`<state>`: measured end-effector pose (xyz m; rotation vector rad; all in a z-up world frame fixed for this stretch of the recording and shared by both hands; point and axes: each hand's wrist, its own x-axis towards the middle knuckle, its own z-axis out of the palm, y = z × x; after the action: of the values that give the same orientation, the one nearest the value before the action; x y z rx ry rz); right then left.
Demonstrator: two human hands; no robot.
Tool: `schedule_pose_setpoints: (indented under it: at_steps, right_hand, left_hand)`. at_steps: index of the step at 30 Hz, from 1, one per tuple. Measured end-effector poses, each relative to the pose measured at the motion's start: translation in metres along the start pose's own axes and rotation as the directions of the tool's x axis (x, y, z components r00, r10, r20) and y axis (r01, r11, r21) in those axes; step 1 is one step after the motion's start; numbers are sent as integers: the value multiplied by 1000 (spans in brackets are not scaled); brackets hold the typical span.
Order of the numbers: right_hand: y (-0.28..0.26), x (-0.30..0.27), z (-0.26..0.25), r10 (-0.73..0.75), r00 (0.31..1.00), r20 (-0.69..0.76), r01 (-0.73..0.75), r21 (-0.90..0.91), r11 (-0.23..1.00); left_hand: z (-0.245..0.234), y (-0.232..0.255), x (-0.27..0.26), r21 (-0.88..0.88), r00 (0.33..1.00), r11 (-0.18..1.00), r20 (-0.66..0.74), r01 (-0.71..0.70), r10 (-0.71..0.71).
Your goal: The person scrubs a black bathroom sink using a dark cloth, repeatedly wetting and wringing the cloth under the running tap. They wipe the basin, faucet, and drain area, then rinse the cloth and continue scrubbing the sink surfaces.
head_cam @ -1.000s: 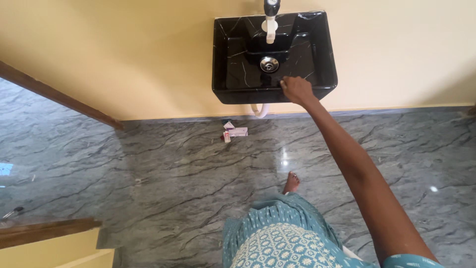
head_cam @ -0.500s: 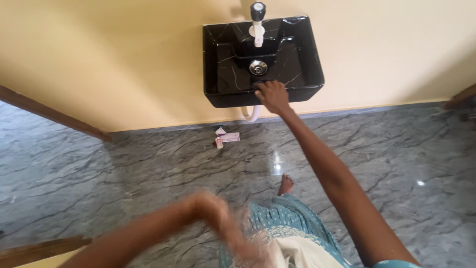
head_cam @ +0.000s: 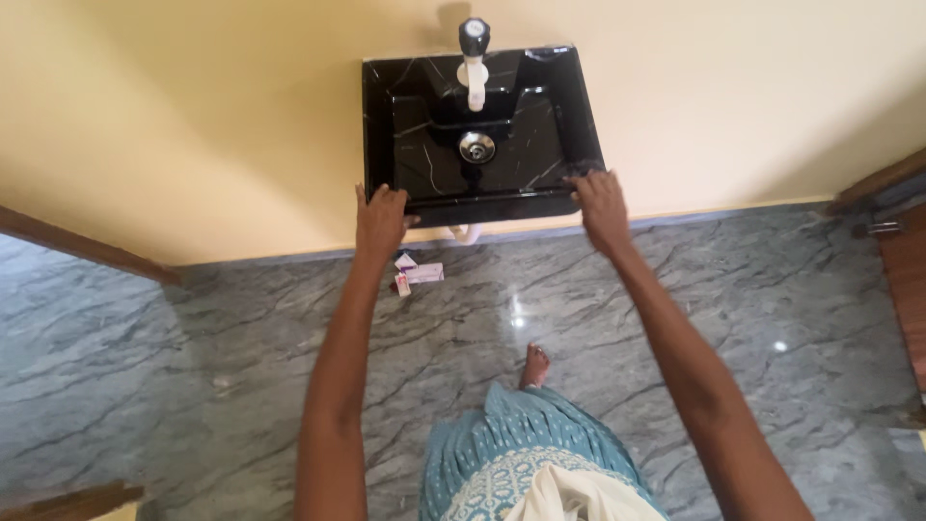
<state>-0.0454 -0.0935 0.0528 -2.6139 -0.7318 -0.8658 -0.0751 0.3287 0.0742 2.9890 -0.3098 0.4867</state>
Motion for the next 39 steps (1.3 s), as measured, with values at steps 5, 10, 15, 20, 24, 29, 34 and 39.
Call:
schedule_pose_setpoints:
  at_steps: [5, 10, 15, 20, 24, 29, 34, 39]
  right_hand:
    - [-81, 38, 50, -10, 990, -138, 45, 259, 965]
    - [-174, 81, 72, -110, 992, 55, 89, 298, 950]
    - [-150, 79, 47, -254, 956, 149, 198, 310, 930]
    - [-53, 68, 14, -232, 877, 421, 139, 240, 961]
    - [43, 62, -10, -260, 769, 584, 104, 287, 952]
    - [104, 100, 22, -415, 646, 641, 280, 306, 910]
    - [131, 167, 57, -387, 582, 715, 506, 54, 861]
    - [118, 198, 73, -266, 553, 790, 482, -43, 875]
  left_hand:
    - [-2, 5, -5, -215, 991, 976, -121, 34, -61]
    - [-11, 25, -11, -334, 965, 934, -176, 129, -196]
    - [-13, 51, -10, -376, 920, 897, -213, 232, -327]
    - [-25, 62, 0, -193, 927, 921, -97, 339, -362]
    - [-26, 68, 17, -1, 880, 887, 122, 462, -458]
    - [-15, 68, 55, 77, 882, 921, 268, 382, -388]
    - [-5, 66, 95, 140, 764, 910, 502, 390, -405]
    - [6, 64, 104, 167, 734, 887, 506, 431, -452]
